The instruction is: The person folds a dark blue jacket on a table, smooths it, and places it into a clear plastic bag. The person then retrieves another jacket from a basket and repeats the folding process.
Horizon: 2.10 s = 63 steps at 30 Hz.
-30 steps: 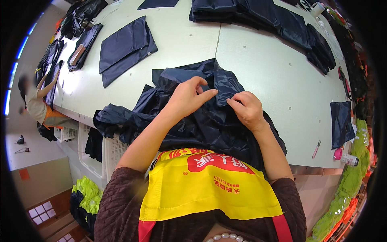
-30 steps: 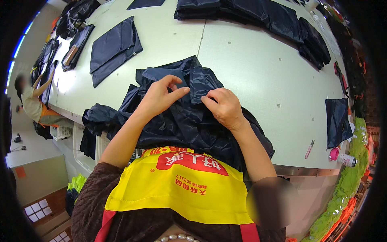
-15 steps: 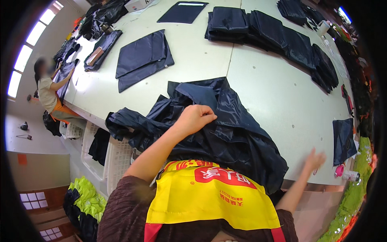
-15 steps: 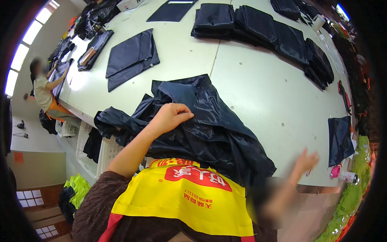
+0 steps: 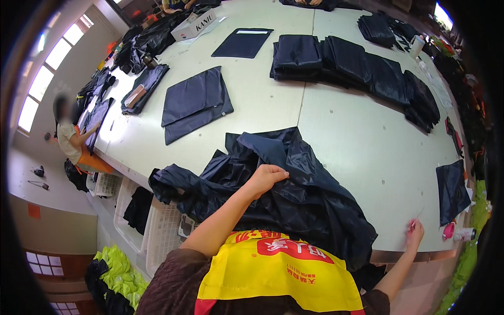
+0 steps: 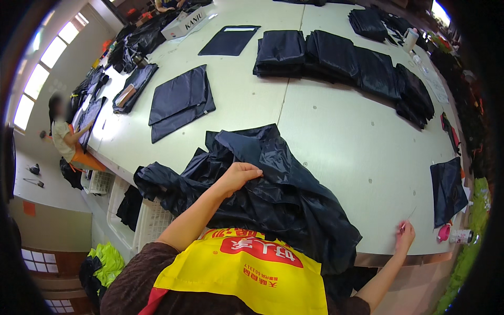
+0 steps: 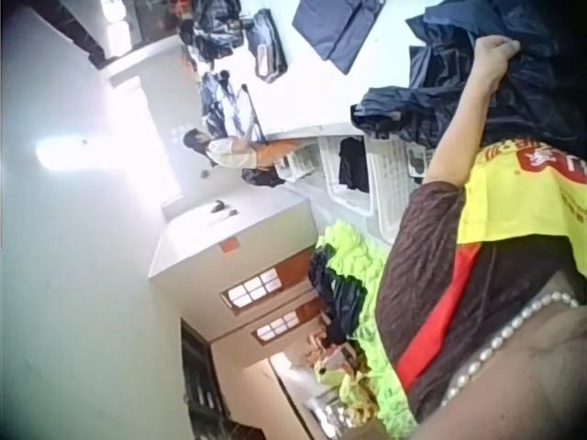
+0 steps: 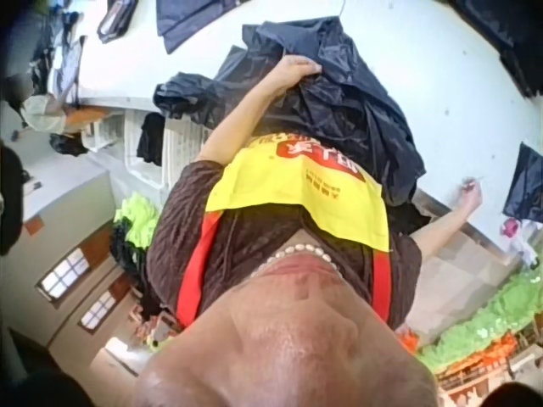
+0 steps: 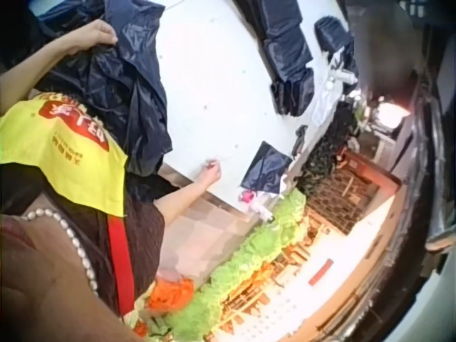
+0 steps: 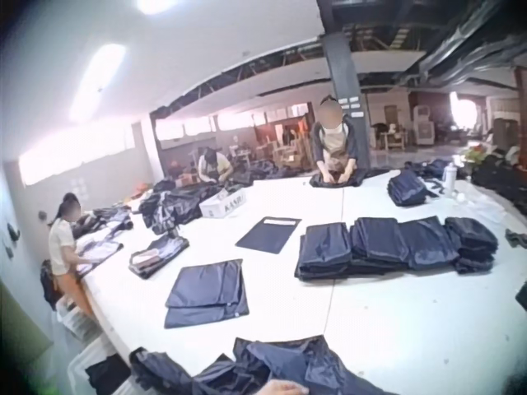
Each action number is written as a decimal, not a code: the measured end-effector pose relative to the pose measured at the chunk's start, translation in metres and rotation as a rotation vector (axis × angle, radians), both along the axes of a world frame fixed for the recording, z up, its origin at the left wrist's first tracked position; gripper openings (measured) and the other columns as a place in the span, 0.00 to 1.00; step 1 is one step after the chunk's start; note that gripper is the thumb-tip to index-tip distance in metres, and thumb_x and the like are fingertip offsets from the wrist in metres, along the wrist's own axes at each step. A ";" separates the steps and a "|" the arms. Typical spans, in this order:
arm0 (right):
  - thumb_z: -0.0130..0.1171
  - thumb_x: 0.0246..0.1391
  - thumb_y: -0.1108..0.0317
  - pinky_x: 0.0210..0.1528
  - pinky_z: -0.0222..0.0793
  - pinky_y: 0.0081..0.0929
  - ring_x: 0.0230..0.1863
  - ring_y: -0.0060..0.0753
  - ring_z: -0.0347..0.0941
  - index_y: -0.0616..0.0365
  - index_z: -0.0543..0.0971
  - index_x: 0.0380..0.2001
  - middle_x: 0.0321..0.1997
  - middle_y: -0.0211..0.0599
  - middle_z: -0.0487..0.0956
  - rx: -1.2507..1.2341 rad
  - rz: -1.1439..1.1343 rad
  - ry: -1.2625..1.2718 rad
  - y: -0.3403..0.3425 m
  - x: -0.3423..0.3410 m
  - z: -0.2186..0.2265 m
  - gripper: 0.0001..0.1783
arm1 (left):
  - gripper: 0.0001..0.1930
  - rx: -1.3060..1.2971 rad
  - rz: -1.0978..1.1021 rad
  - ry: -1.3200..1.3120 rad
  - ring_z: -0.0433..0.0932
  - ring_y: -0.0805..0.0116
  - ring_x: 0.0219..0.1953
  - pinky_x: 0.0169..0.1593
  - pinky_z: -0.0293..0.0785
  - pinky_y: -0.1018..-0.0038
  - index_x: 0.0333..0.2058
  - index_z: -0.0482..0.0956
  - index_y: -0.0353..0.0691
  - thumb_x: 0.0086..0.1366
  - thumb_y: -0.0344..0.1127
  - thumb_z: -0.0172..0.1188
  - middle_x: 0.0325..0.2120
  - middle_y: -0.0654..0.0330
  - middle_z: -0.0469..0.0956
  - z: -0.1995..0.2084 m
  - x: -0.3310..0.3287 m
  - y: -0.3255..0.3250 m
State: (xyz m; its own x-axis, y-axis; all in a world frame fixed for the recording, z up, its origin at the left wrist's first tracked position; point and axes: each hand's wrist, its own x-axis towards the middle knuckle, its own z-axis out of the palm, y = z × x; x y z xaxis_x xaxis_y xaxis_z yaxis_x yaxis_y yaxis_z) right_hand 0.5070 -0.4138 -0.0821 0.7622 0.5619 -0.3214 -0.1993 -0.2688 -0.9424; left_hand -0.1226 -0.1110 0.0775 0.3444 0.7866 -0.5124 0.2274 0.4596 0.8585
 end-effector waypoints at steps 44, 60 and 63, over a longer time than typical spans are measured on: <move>0.42 0.63 0.44 0.12 0.44 0.08 0.11 0.10 0.50 0.51 0.71 0.29 0.14 0.18 0.60 0.052 0.829 1.252 0.208 -0.481 0.133 0.23 | 0.07 -0.110 -0.015 -0.229 0.54 0.87 0.15 0.18 0.46 0.86 0.28 0.76 0.42 0.63 0.37 0.57 0.15 0.75 0.63 0.001 -0.021 -0.026; 0.43 0.63 0.45 0.12 0.44 0.09 0.11 0.10 0.49 0.51 0.70 0.28 0.14 0.19 0.58 0.111 0.829 1.013 0.217 -0.469 0.156 0.22 | 0.08 0.002 -0.105 -0.104 0.63 0.83 0.21 0.24 0.58 0.85 0.28 0.78 0.41 0.61 0.38 0.59 0.19 0.71 0.69 0.013 -0.039 -0.036; 0.48 0.62 0.51 0.14 0.46 0.08 0.16 0.07 0.51 0.54 0.72 0.32 0.19 0.17 0.60 0.303 0.765 0.459 0.219 -0.433 0.156 0.17 | 0.07 0.067 -0.161 -0.029 0.71 0.78 0.29 0.34 0.67 0.80 0.28 0.80 0.41 0.58 0.38 0.63 0.25 0.67 0.74 0.020 -0.092 -0.058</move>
State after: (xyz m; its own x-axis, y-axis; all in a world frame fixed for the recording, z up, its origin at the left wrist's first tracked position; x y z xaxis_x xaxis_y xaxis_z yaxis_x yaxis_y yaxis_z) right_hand 0.0738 -0.1944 0.0735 -0.0138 0.9664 -0.2566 -0.4394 -0.2364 -0.8666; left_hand -0.2142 -0.1690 0.0970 0.4826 0.7521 -0.4489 0.2681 0.3611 0.8932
